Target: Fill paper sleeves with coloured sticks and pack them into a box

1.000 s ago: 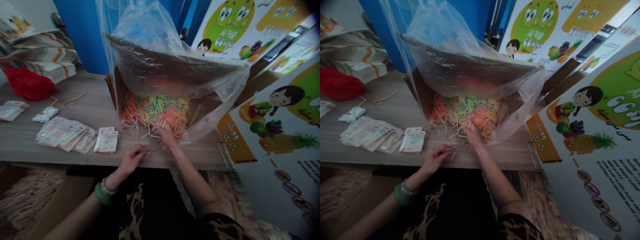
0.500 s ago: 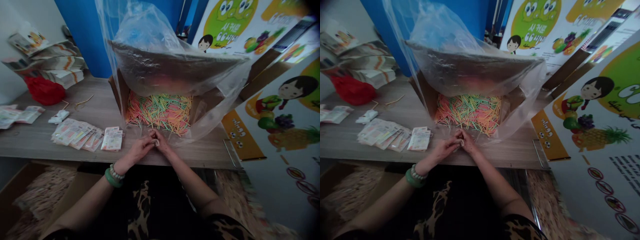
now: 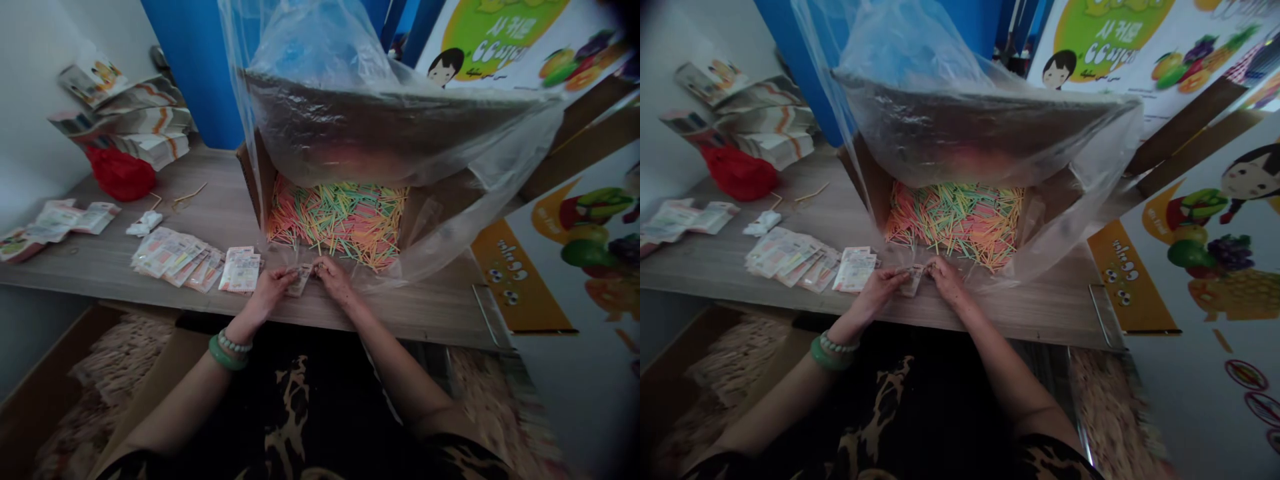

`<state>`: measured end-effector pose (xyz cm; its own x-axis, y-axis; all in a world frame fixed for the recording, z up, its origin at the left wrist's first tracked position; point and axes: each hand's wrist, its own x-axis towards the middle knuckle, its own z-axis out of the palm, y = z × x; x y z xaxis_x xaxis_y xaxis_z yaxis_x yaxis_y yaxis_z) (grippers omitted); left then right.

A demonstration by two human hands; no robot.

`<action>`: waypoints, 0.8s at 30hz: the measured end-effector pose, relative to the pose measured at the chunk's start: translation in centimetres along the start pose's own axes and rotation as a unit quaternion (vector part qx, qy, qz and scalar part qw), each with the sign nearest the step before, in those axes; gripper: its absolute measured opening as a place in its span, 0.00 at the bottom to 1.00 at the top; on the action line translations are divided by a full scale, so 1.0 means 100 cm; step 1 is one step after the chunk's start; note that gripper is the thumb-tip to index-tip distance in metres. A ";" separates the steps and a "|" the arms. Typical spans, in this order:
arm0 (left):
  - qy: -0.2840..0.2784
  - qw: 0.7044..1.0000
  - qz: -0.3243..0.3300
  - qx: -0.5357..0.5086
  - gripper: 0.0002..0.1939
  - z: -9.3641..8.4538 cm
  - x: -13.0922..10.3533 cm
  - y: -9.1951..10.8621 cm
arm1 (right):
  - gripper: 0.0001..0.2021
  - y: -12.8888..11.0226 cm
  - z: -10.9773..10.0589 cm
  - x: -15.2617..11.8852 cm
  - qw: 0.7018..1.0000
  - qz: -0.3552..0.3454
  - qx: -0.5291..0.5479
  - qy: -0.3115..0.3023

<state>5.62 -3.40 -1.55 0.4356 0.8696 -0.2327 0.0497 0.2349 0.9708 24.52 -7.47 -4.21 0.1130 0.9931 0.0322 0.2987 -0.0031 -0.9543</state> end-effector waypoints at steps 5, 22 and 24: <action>0.042 0.999 0.013 0.029 0.19 -0.009 -0.004 0.008 | 0.06 -0.007 0.003 0.001 0.995 -0.022 0.087 0.054; 0.038 0.994 -0.005 0.098 0.19 -0.007 -0.020 0.025 | 0.07 -0.098 0.031 0.004 0.935 -0.113 0.332 0.059; 0.028 0.996 -0.024 0.076 0.18 -0.008 -0.022 0.026 | 0.07 -0.090 0.034 0.006 0.942 -0.096 0.318 0.049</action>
<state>4.10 -4.35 1.44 0.3798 0.8826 -0.2770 0.2054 0.2114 0.9556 18.67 -6.46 3.38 0.2112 0.9525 0.2193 -0.3025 0.2771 -0.9120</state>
